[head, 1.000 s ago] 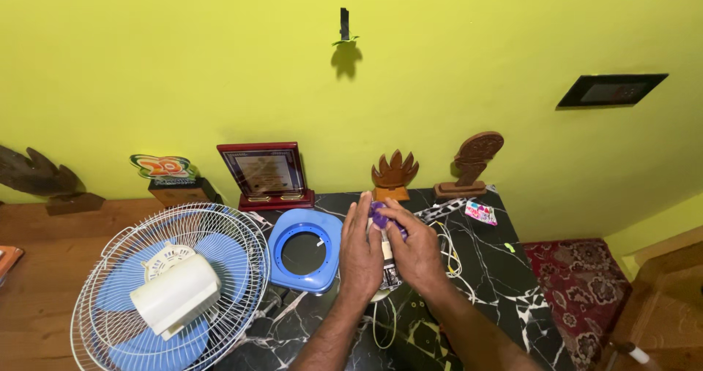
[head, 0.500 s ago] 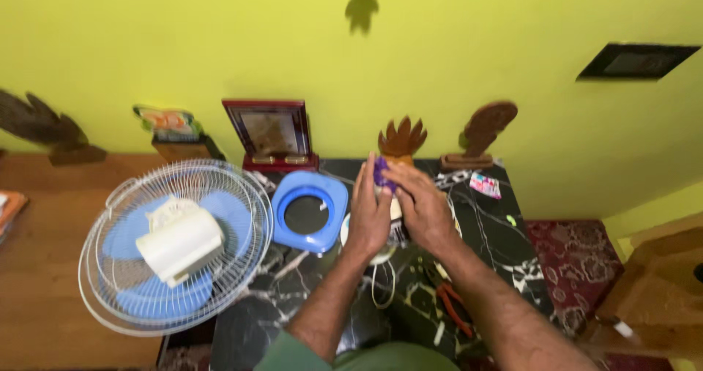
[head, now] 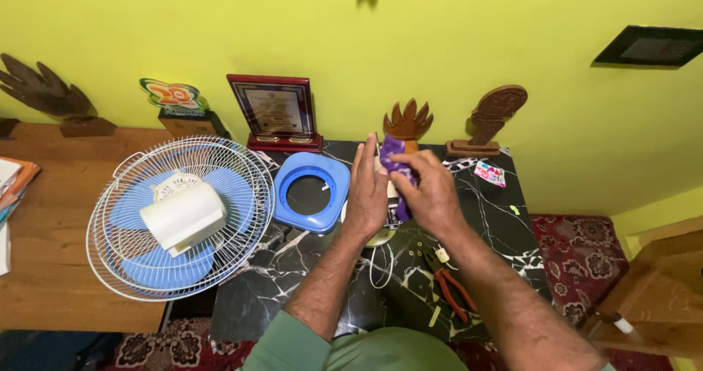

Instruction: The person disassembles a small electric motor, removes screws, and cleans the motor housing with a cloth. They handle the motor, a screwdriver, and a cloth, then wipe the motor's exterior surfaces.

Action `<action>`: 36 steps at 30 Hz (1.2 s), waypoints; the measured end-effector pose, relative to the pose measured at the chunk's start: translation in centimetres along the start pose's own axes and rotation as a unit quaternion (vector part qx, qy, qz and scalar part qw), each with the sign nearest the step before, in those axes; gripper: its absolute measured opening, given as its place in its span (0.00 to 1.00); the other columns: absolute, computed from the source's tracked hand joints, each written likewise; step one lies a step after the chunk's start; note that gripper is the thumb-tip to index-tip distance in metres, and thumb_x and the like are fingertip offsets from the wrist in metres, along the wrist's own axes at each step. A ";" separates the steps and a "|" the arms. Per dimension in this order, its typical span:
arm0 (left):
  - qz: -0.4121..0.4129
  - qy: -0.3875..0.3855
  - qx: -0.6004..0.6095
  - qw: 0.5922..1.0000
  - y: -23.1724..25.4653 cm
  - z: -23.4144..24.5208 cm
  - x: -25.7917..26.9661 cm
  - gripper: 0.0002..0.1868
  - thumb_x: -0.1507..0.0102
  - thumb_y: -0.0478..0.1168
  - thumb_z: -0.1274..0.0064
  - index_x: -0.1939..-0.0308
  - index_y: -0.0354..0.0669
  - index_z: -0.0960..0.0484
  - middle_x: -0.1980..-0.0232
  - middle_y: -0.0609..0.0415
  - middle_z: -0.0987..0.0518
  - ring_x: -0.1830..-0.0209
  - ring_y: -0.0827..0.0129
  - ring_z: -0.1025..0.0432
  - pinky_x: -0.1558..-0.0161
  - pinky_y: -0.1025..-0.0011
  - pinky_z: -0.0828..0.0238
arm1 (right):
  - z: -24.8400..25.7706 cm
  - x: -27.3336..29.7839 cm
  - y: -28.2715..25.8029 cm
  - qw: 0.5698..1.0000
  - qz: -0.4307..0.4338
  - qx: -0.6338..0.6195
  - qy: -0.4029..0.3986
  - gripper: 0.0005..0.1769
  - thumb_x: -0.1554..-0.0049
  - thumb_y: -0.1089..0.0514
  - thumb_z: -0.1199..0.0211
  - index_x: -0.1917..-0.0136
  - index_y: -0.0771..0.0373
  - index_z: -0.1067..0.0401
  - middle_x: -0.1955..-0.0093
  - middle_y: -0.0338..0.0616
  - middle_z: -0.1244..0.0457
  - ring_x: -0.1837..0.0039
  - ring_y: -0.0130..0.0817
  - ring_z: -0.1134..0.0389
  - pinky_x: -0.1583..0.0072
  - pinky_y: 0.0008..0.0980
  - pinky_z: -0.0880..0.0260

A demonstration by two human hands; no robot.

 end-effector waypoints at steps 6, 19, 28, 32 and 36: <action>-0.027 -0.003 -0.031 0.999 0.4 -0.2 0.0 0.32 0.30 0.38 0.67 0.20 0.42 0.48 0.17 0.46 0.48 0.16 0.51 0.58 0.21 0.58 0.61 | 0.6 -0.4 -0.4 0.998 0.021 0.023 0.049 0.16 0.42 0.58 0.35 0.41 0.63 0.25 0.45 0.51 0.35 0.44 0.41 0.30 0.41 0.38 0.29; -0.024 -0.019 0.043 0.999 0.3 -0.2 0.0 0.32 0.31 0.46 0.70 0.22 0.45 0.40 0.18 0.48 0.43 0.16 0.51 0.58 0.21 0.56 0.61 | 0.6 -0.6 -0.5 0.998 0.043 -0.006 -0.048 0.22 0.43 0.62 0.38 0.34 0.63 0.28 0.40 0.49 0.35 0.38 0.40 0.31 0.35 0.37 0.31; -0.016 -0.019 0.077 0.997 -0.4 0.8 -0.1 0.36 0.27 0.53 0.71 0.19 0.41 0.56 0.14 0.42 0.57 0.14 0.48 0.62 0.20 0.55 0.65 | 0.4 0.4 -2.6 0.984 0.165 0.060 0.011 0.18 0.42 0.64 0.38 0.38 0.63 0.25 0.43 0.48 0.34 0.40 0.42 0.32 0.38 0.40 0.31; 0.078 0.000 0.159 0.984 -3.2 0.0 0.3 0.42 0.30 0.51 0.60 0.19 0.43 0.63 0.18 0.38 0.56 0.17 0.50 0.57 0.22 0.57 0.57 | 0.0 -0.1 -2.1 0.981 0.184 0.047 -0.028 0.16 0.42 0.62 0.36 0.40 0.61 0.23 0.45 0.45 0.33 0.43 0.38 0.31 0.41 0.36 0.28; 0.119 -0.020 0.182 0.976 -4.5 -0.8 0.1 0.45 0.33 0.55 0.51 0.19 0.42 0.54 0.20 0.38 0.48 0.20 0.52 0.49 0.25 0.59 0.49 | 0.0 -1.5 0.7 0.998 0.046 -0.030 -0.006 0.17 0.44 0.61 0.34 0.41 0.60 0.23 0.48 0.44 0.34 0.50 0.32 0.30 0.49 0.33 0.26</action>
Point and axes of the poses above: each hand's wrist, its own x-axis away from the middle knuckle, its own z-axis out of the back of the hand, y = z × x, the point moved 7 cm from there along -x, towards the middle knuckle
